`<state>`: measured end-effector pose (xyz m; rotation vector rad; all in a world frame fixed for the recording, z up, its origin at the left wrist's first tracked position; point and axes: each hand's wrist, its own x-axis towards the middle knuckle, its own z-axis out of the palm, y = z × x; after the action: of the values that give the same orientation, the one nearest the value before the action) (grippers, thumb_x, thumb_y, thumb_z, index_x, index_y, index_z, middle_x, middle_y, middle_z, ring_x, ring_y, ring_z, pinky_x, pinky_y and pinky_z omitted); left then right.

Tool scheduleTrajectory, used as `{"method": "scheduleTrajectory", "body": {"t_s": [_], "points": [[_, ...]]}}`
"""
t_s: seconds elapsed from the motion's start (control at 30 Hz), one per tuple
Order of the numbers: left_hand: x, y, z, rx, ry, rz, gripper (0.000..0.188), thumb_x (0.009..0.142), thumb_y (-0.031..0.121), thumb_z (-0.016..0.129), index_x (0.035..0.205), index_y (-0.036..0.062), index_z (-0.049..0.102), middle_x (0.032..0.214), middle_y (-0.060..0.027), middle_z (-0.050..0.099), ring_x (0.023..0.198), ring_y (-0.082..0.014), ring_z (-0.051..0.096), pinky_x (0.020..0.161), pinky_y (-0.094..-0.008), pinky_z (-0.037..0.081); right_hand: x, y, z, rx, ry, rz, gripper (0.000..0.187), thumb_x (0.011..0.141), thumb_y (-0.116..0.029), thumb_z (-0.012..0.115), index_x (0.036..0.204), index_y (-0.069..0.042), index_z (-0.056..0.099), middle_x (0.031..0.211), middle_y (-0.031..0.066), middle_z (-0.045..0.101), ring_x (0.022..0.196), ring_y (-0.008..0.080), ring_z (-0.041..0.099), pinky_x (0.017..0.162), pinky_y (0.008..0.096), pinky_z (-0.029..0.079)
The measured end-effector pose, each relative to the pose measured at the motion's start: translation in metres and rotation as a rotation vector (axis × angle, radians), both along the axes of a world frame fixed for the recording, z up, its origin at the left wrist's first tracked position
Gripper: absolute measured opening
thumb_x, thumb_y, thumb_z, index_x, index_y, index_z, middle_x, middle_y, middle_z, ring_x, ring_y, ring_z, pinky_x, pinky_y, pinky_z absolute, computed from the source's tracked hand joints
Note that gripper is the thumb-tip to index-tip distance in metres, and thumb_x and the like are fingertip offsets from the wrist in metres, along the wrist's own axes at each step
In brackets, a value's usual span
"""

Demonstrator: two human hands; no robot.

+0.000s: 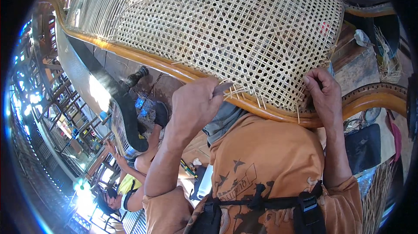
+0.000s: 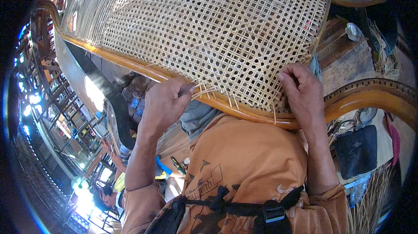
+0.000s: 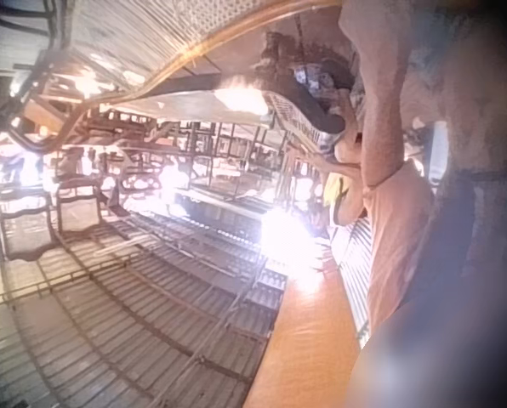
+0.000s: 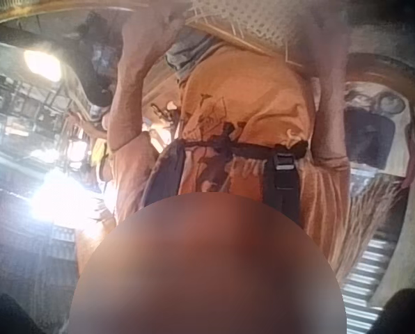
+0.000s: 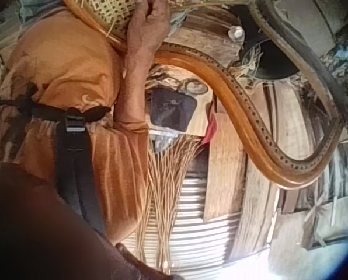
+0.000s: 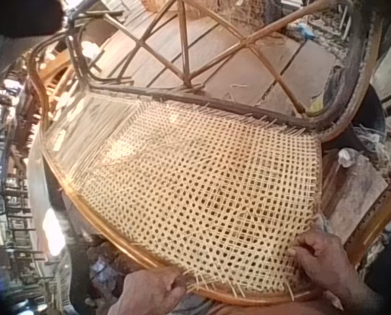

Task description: Repairing a rattan chair by weaving and securing the mesh seat using tools.

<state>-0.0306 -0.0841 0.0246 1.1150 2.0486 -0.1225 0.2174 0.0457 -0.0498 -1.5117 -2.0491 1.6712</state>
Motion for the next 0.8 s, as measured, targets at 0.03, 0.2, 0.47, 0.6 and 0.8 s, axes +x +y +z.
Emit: {"method": "scheduleTrajectory", "body": {"t_s": [0.03, 0.2, 0.47, 0.6, 0.8], "points": [[0.000, 0.000, 0.000, 0.001, 0.000, 0.005, 0.022, 0.082, 0.026, 0.057, 0.083, 0.0040, 0.058, 0.071, -0.0196, 0.060, 0.071, -0.0387, 0.060, 0.062, -0.0456, 0.045, 0.000, 0.000, 0.000, -0.013, -0.011, -0.007, 0.011, 0.084, -0.010, 0.062, 0.087, 0.000, 0.059, 0.076, 0.0078, 0.057, 0.070, 0.0158, 0.055, 0.066, 0.0271, 0.045], [0.006, -0.003, 0.002, -0.012, 0.103, 0.092, 0.020, 0.083, 0.025, 0.056, 0.086, 0.0057, 0.058, 0.075, -0.0190, 0.061, 0.072, -0.0379, 0.060, 0.062, -0.0459, 0.045, -0.001, -0.001, 0.002, -0.034, -0.052, 0.004, 0.011, 0.084, -0.009, 0.062, 0.088, 0.000, 0.060, 0.077, 0.0069, 0.057, 0.071, 0.0141, 0.055, 0.066, 0.0260, 0.045], [-0.005, -0.014, 0.003, 0.034, -0.091, 0.306, 0.026, 0.084, 0.025, 0.055, 0.092, 0.0009, 0.061, 0.070, -0.0202, 0.059, 0.067, -0.0346, 0.060, 0.063, -0.0402, 0.046, 0.001, -0.003, -0.004, -0.024, -0.020, -0.026, 0.010, 0.084, -0.009, 0.062, 0.088, 0.000, 0.061, 0.078, 0.0044, 0.058, 0.071, 0.0104, 0.053, 0.067, 0.0245, 0.045], [-0.005, -0.015, 0.009, -0.035, -0.064, 0.381, 0.027, 0.082, 0.024, 0.056, 0.087, -0.0027, 0.061, 0.063, -0.0198, 0.056, 0.059, -0.0295, 0.057, 0.062, -0.0375, 0.045, -0.001, -0.003, -0.001, -0.045, -0.014, -0.045, 0.010, 0.085, -0.010, 0.062, 0.088, 0.000, 0.061, 0.078, 0.0040, 0.058, 0.072, 0.0099, 0.053, 0.066, 0.0241, 0.045], [-0.003, -0.012, 0.013, -0.129, -0.064, 0.365, 0.026, 0.081, 0.023, 0.058, 0.087, -0.0019, 0.062, 0.065, -0.0172, 0.057, 0.057, -0.0255, 0.057, 0.060, -0.0350, 0.046, 0.000, -0.003, -0.001, -0.012, 0.003, -0.049, 0.009, 0.085, -0.010, 0.062, 0.087, -0.001, 0.060, 0.076, 0.0037, 0.058, 0.071, 0.0092, 0.052, 0.066, 0.0238, 0.045]]}}
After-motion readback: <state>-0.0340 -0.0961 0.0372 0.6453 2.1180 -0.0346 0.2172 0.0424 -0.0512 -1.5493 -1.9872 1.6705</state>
